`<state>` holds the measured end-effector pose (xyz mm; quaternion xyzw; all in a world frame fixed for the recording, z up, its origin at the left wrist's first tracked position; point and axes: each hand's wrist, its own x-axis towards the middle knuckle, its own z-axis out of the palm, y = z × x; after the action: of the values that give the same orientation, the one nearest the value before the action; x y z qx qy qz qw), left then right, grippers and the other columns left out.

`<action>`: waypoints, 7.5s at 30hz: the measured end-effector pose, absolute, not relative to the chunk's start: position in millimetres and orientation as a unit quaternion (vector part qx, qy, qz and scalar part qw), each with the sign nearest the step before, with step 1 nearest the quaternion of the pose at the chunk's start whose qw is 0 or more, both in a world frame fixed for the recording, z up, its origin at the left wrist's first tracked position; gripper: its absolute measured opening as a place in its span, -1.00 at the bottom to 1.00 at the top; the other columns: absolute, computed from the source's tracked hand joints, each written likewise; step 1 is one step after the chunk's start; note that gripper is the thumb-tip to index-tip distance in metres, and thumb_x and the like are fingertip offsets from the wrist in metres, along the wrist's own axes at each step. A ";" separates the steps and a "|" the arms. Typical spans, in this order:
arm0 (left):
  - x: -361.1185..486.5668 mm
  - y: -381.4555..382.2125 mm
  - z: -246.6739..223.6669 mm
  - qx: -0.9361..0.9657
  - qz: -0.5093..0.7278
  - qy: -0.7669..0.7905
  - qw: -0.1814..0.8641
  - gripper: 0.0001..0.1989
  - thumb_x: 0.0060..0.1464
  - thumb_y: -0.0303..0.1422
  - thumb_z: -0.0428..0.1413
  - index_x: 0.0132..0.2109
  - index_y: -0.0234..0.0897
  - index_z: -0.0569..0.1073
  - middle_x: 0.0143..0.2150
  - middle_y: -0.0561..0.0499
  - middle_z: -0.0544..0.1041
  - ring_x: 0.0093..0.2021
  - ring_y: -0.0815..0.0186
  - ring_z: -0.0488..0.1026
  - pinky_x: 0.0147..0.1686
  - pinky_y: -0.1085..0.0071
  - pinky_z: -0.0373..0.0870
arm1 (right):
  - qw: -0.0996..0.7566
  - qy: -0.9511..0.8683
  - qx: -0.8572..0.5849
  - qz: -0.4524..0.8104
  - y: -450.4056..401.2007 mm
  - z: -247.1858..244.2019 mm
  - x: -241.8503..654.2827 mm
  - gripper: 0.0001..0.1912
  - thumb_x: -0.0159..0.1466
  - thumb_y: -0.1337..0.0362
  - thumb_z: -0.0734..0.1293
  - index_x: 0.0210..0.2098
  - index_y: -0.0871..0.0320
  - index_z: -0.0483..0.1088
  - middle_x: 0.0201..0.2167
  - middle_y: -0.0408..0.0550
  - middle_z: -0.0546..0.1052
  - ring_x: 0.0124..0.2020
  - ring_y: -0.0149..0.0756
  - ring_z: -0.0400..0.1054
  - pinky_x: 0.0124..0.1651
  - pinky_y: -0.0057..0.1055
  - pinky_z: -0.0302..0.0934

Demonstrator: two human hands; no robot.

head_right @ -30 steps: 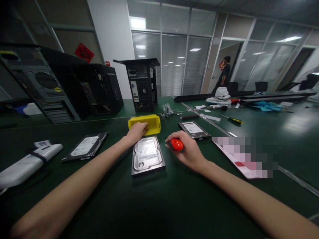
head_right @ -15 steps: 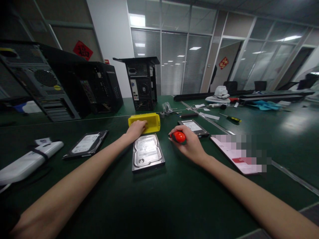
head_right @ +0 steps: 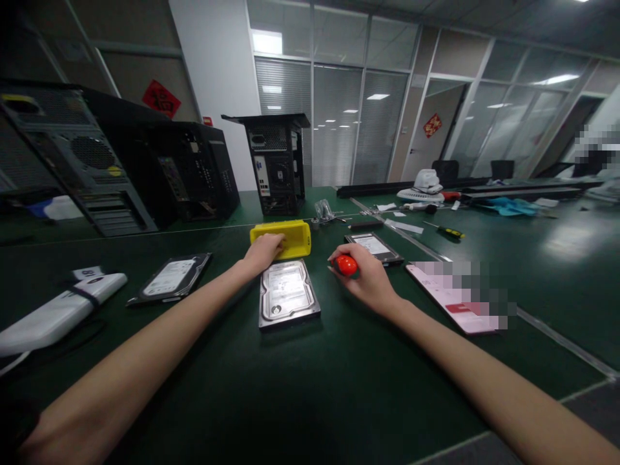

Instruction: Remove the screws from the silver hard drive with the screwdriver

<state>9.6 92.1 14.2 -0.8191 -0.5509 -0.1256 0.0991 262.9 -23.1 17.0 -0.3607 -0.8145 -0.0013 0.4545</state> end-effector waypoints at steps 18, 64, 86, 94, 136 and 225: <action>11.4 92.7 13.8 -0.827 -0.123 -0.542 0.082 -0.73 0.21 -0.31 0.06 0.01 -0.33 0.37 -0.01 -0.09 0.43 -0.09 0.21 0.44 -0.12 0.16 0.42 | 0.433 -0.829 -0.354 -0.020 -23.9 19.5 262.8 -0.78 0.17 0.33 0.34 -0.19 0.11 0.25 -0.24 -0.02 0.46 -0.20 -0.23 0.37 -0.13 -0.21 0.28; -41.8 -89.5 7.1 -0.778 -0.366 -0.448 -0.245 -0.85 0.09 -0.36 0.16 -0.16 -0.14 0.56 -0.20 0.08 0.60 -0.18 0.30 0.54 -0.15 0.39 0.47 | 0.490 -0.796 -0.353 -0.036 -40.5 23.4 249.8 -0.63 0.14 0.38 0.36 -0.13 0.03 0.17 -0.22 -0.02 0.43 -0.17 -0.17 0.38 -0.09 -0.16 0.30; -45.6 -94.2 1.7 -0.826 -0.324 -0.436 -0.153 -0.79 0.17 -0.35 0.07 -0.08 -0.08 0.53 -0.13 0.08 0.59 -0.13 0.27 0.51 -0.11 0.32 0.42 | 0.467 -0.823 -0.323 -0.016 -43.7 19.7 246.5 -0.61 0.13 0.42 0.37 -0.13 0.02 0.17 -0.23 -0.04 0.42 -0.18 -0.19 0.37 -0.11 -0.16 0.31; -46.1 -94.9 1.1 -0.834 -0.318 -0.433 -0.123 -0.78 0.17 -0.32 0.06 -0.06 -0.07 0.52 -0.12 0.06 0.60 -0.15 0.24 0.52 -0.15 0.30 0.42 | 0.466 -0.827 -0.313 -0.026 -44.1 21.3 246.2 -0.61 0.12 0.42 0.37 -0.14 0.02 0.18 -0.24 -0.05 0.42 -0.18 -0.19 0.37 -0.12 -0.16 0.32; -61.9 -85.0 14.1 -0.903 -0.186 -0.377 -0.085 -0.91 0.16 -0.36 0.10 -0.22 -0.15 0.51 -0.29 0.06 0.41 -0.23 0.28 0.32 -0.26 0.37 0.15 | 0.454 -0.843 -0.283 -0.050 -43.5 19.5 245.6 -0.60 0.10 0.47 0.39 -0.14 0.09 0.20 -0.24 -0.02 0.42 -0.18 -0.23 0.35 -0.09 -0.22 0.30; -44.0 -80.3 5.2 -0.791 -0.330 -0.437 -0.273 -0.90 0.04 -0.35 0.20 -0.25 -0.13 0.57 -0.25 0.05 0.37 -0.21 0.29 0.36 -0.19 0.35 0.32 | 0.449 -0.837 -0.310 -0.029 -49.1 20.6 239.0 -0.64 0.11 0.46 0.36 -0.16 0.07 0.20 -0.25 -0.05 0.42 -0.21 -0.22 0.36 -0.14 -0.19 0.30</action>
<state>-44.0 -80.3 5.2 -0.7908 -0.4368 -0.3305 -0.2733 239.0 -49.1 20.6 -0.3103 -0.8374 -0.0287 0.4490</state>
